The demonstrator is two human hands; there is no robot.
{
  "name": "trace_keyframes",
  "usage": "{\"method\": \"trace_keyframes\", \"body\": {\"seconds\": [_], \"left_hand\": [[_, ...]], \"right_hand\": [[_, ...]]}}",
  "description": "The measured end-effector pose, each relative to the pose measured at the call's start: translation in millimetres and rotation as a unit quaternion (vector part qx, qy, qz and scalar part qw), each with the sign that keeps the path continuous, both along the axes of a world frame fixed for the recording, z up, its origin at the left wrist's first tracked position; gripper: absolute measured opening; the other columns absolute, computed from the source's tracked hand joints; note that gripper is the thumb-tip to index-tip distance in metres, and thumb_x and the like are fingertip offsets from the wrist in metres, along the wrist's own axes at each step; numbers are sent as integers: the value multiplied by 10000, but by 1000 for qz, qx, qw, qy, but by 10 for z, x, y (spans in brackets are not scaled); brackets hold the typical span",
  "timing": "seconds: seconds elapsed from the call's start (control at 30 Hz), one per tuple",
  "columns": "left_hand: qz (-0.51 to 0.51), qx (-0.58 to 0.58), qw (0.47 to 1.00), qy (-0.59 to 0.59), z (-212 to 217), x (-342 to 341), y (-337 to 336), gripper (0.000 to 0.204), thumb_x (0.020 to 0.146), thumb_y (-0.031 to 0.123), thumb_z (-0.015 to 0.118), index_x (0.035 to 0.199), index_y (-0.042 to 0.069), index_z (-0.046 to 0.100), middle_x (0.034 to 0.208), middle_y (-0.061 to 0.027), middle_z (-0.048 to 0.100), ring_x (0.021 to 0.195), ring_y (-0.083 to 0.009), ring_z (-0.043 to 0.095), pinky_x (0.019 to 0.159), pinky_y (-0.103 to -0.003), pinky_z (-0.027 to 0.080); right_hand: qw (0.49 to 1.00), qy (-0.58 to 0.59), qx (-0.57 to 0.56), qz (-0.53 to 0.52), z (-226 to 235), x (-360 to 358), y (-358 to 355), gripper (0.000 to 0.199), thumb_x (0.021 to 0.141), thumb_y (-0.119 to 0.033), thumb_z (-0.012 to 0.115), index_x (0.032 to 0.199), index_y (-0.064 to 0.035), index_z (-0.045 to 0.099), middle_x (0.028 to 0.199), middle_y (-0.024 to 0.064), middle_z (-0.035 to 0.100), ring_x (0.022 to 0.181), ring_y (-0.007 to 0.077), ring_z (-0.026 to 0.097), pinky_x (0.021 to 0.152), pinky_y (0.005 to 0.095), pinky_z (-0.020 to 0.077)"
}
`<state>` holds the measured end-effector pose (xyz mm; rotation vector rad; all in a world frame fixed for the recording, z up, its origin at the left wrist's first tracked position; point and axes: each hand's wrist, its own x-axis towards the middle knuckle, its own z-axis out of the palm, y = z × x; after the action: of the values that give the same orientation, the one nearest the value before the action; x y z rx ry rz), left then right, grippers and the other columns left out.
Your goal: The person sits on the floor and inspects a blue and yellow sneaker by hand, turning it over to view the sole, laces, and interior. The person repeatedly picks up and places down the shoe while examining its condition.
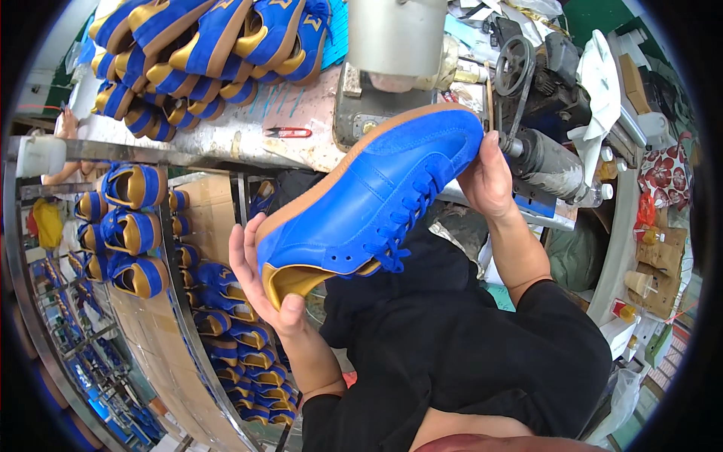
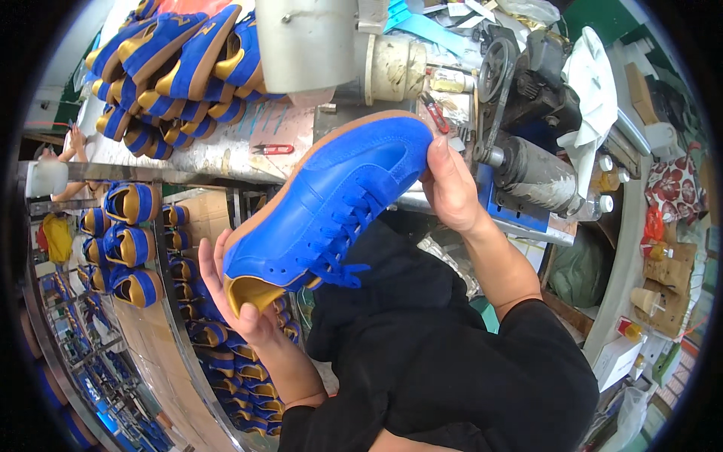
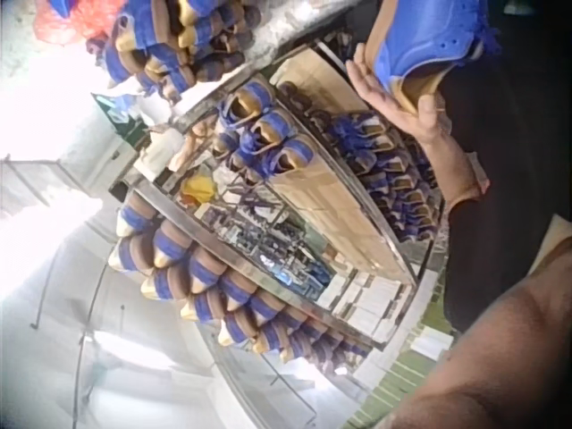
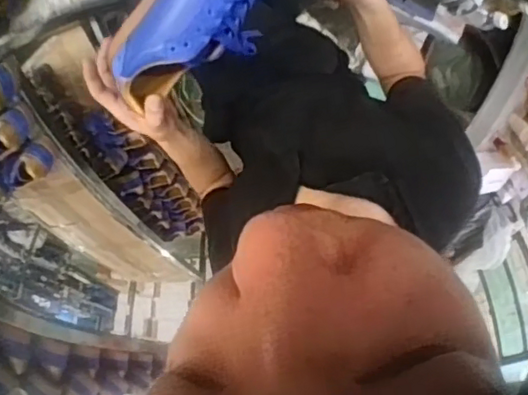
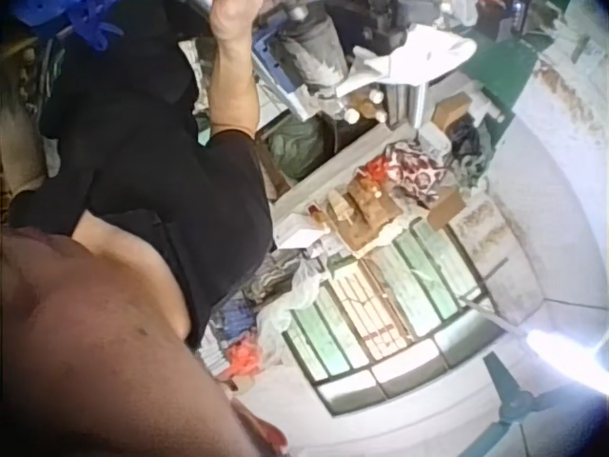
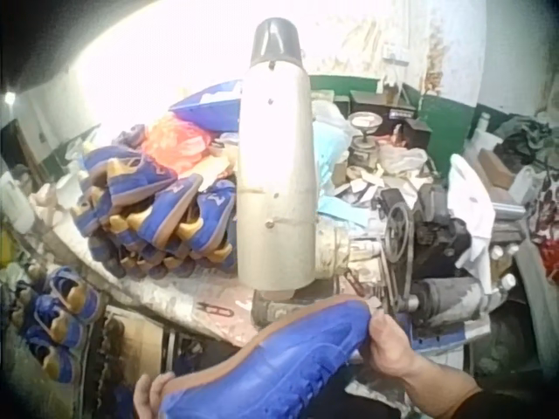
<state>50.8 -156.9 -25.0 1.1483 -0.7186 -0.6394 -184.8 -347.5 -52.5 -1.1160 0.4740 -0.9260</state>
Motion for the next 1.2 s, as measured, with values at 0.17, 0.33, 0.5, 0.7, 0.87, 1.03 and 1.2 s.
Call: {"method": "trace_keyframes", "body": {"seconds": [0.17, 0.33, 0.5, 0.7, 0.87, 1.03, 1.2], "left_hand": [[-33, -32, 999, 3, 110, 70, -346, 1148, 694, 493, 817, 1505, -12, 180, 1455, -295, 323, 1329, -367, 425, 1100, -472, 376], [-51, -37, 998, 6, 151, 167, -538, 1127, 731, 578, 754, 1500, -20, 187, 1457, -303, 329, 1338, -374, 420, 1110, -490, 368], [-56, -18, 998, -1, 151, 218, -640, 1103, 786, 685, 637, 1499, -28, 191, 1458, -305, 336, 1354, -376, 398, 1116, -497, 360], [-42, 2, 998, 42, 106, 265, -701, 1176, 757, 798, 567, 1463, -76, 218, 1449, -295, 356, 1341, -346, 416, 1122, -454, 355], [-59, -14, 997, 51, 52, 286, -668, 1104, 804, 789, 506, 1477, -44, 242, 1460, -286, 357, 1356, -359, 400, 1132, -486, 331], [-75, -8, 997, 36, 38, 263, -651, 1101, 801, 780, 522, 1477, -43, 244, 1460, -290, 358, 1354, -360, 406, 1133, -482, 331], [-95, 6, 993, 66, 40, 216, -721, 1111, 781, 712, 634, 1467, -58, 224, 1462, -300, 349, 1335, -334, 435, 1114, -439, 374]], "right_hand": [[999, -20, 0, -38, 99, 3, -140, 660, 1042, -508, 269, 1407, 23, 414, 1376, 142, 527, 1277, 241, 496, 1092, 405, 350], [998, -17, -8, -58, 250, 61, -161, 654, 1045, -499, 272, 1411, 25, 407, 1371, 145, 531, 1279, 237, 495, 1089, 396, 356], [998, -9, -9, -69, 229, 61, -183, 640, 1053, -474, 270, 1396, 46, 419, 1358, 149, 543, 1272, 236, 504, 1087, 387, 361], [998, 6, -5, -66, 205, 37, -156, 630, 1058, -453, 279, 1375, 68, 436, 1332, 161, 561, 1248, 234, 524, 1073, 377, 380], [997, 10, -8, -82, 272, 45, -78, 632, 1053, -457, 303, 1371, 74, 435, 1307, 175, 574, 1216, 247, 548, 1051, 378, 400], [995, 19, -17, -97, 273, -29, -46, 634, 1048, -463, 323, 1349, 78, 461, 1295, 179, 582, 1201, 250, 558, 1040, 382, 407], [994, 3, 0, -108, 223, -162, -79, 593, 1049, -429, 379, 1350, 74, 469, 1170, 89, 607, 1032, 128, 533, 912, 274, 395]]}}
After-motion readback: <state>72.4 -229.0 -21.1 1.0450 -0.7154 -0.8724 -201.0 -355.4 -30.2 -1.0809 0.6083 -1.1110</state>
